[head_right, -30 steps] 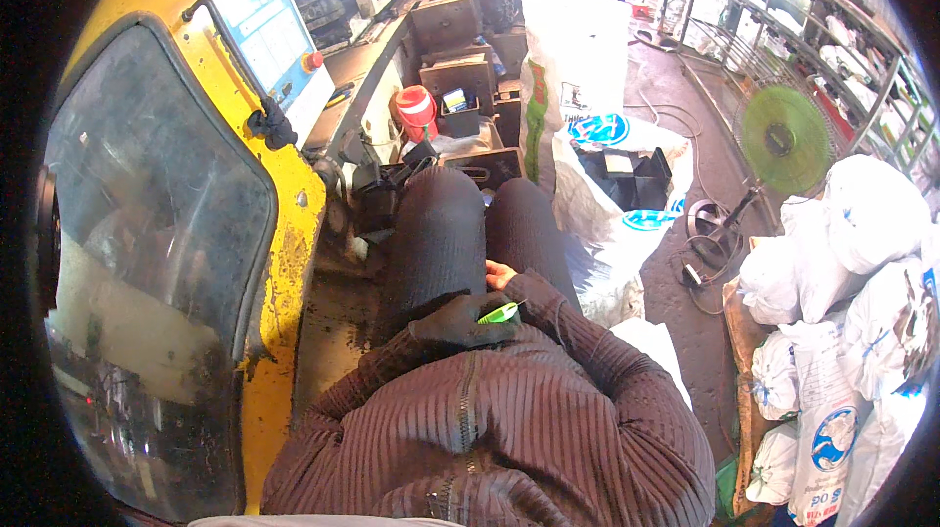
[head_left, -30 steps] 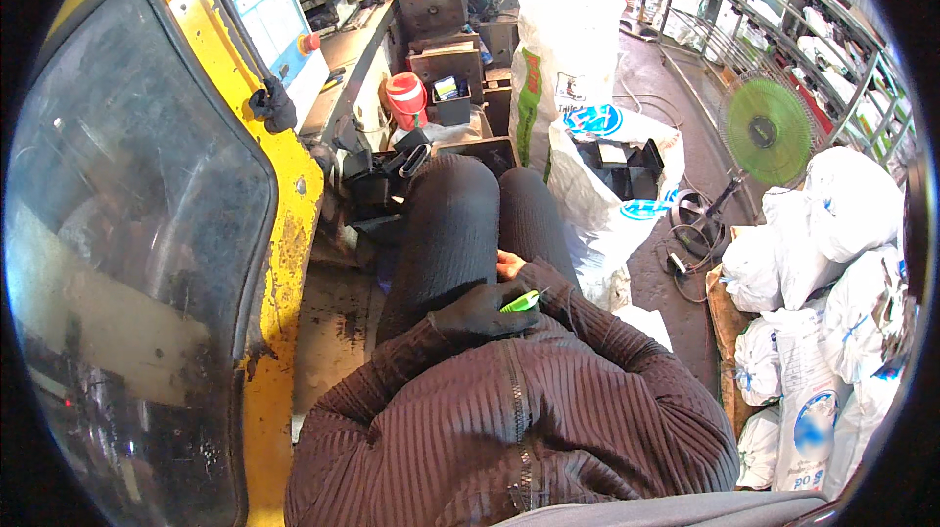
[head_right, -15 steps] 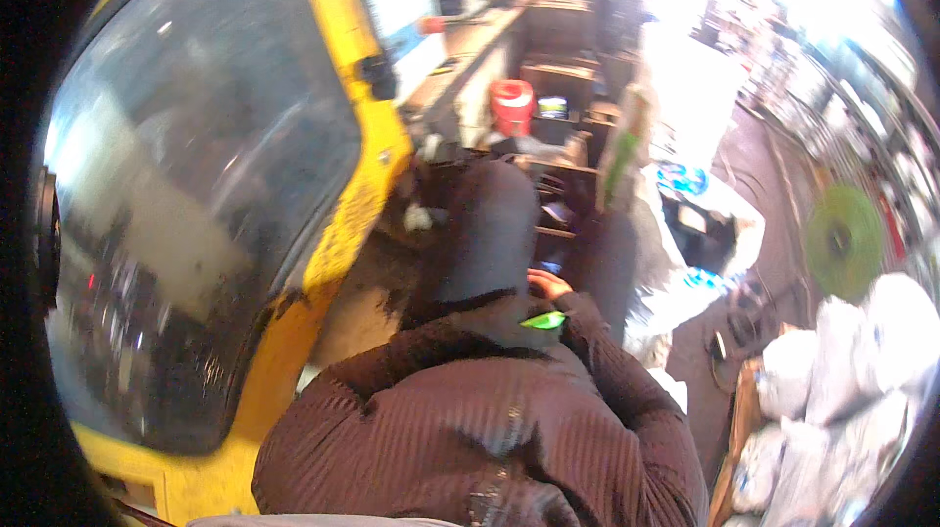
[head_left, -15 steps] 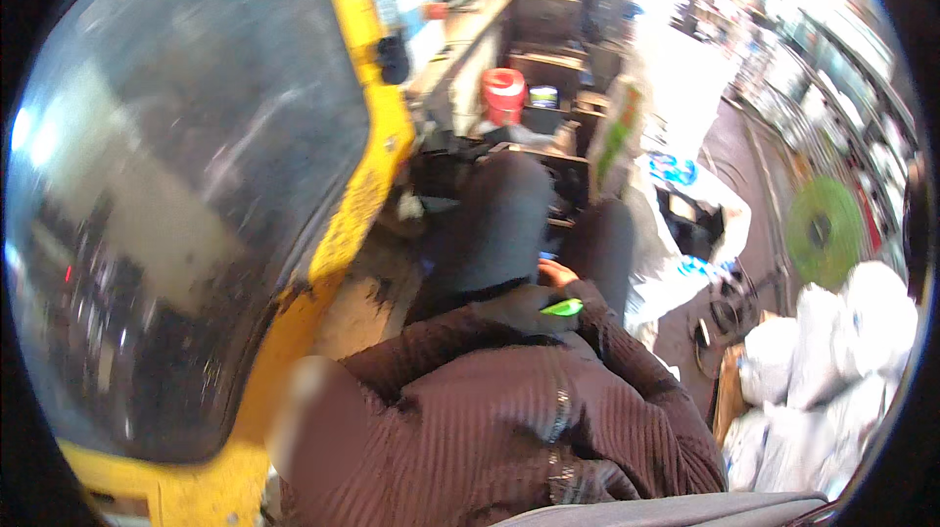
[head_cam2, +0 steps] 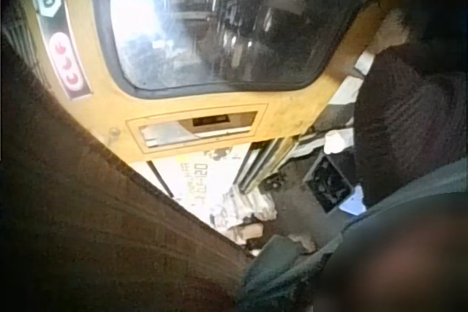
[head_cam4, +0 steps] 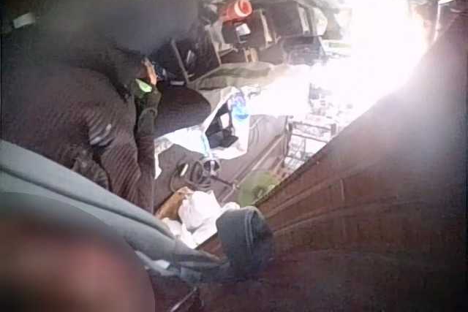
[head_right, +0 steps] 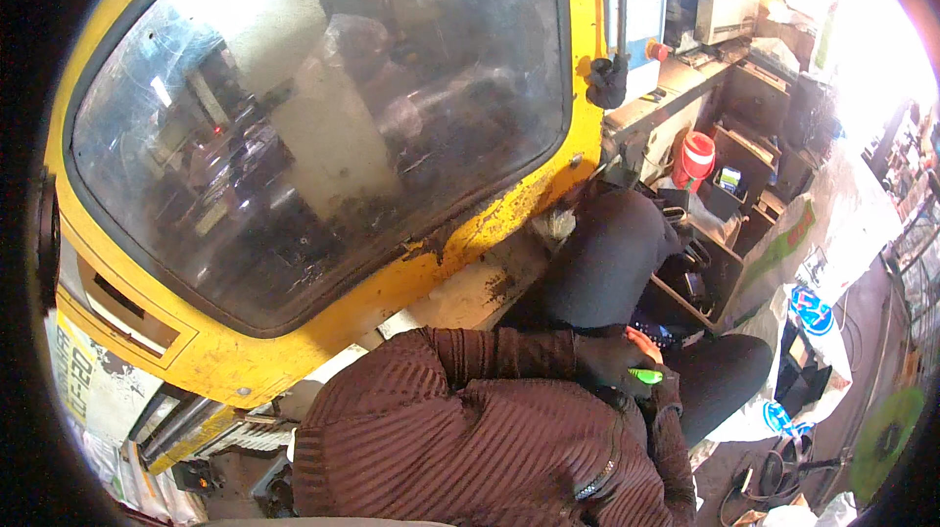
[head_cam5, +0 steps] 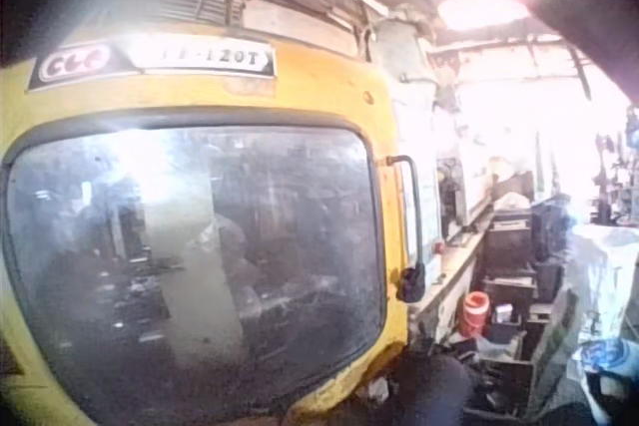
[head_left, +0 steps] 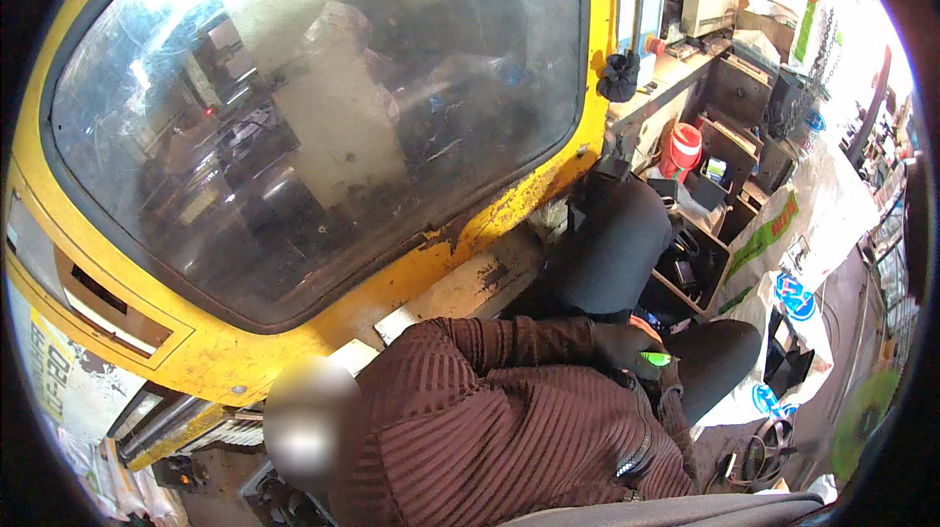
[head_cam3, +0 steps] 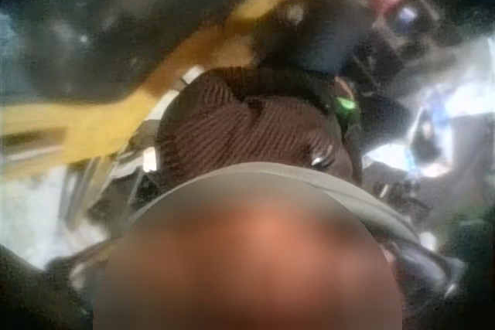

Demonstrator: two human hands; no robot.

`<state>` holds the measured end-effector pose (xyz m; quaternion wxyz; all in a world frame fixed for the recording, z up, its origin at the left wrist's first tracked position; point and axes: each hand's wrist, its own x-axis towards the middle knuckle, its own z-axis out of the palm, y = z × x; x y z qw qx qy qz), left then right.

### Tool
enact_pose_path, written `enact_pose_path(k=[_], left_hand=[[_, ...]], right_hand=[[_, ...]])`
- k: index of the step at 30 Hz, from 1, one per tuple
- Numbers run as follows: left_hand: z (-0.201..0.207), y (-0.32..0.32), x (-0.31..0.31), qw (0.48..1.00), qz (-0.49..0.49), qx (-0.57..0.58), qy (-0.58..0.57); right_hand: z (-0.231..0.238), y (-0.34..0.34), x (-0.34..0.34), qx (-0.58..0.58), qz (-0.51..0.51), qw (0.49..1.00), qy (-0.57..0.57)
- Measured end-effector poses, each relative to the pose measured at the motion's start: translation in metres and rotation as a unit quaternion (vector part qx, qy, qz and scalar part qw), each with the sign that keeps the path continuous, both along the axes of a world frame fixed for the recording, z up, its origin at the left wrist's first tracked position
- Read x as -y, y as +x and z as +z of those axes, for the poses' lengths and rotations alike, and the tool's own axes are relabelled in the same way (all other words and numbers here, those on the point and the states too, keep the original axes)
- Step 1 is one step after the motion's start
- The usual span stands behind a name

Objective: The person sits in a workshop and uses a small green brush to clean the surfaces of black rectangular electronic devices. They pick up each device, brush it, and place it into a white sack. The person repeats this process for several units.

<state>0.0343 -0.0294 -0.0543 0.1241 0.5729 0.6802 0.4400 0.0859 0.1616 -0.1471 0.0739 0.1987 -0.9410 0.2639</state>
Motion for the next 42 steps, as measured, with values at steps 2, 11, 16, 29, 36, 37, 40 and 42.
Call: enact_pose_path(k=[2, 11, 16, 29, 36, 37, 40, 42], left_hand=[[-0.027, -0.012, -0.005, 0.993, -0.039, 0.101, -0.043], [-0.030, -0.018, -0.003, 0.972, -0.018, 0.194, -0.131], [-0.011, -0.011, 0.003, 0.927, 0.052, 0.331, -0.167], [0.254, -0.095, 0.055, 0.819, 0.408, 0.007, 0.404], [0.326, -0.192, 0.055, 0.750, 0.469, -0.223, 0.410], [0.326, -0.199, 0.049, 0.757, 0.465, -0.224, 0.402], [0.312, -0.224, 0.048, 0.805, 0.377, -0.023, 0.457], [0.298, -0.217, 0.041, 0.804, 0.342, 0.128, 0.468]], right_hand=[[-0.002, -0.003, 0.001, -0.003, 0.003, 1.000, 0.000], [-0.008, 0.004, -0.004, 0.001, -0.005, 1.000, -0.012], [-0.015, 0.003, 0.000, 0.042, 0.012, 0.995, -0.093], [-0.022, -0.050, 0.044, 0.475, -0.036, 0.742, -0.471], [-0.050, -0.057, 0.034, 0.455, -0.087, 0.664, -0.588], [-0.059, -0.062, 0.030, 0.454, -0.091, 0.659, -0.593], [-0.060, -0.067, 0.042, 0.440, -0.107, 0.666, -0.593], [-0.061, -0.062, 0.035, 0.431, -0.082, 0.673, -0.596]])
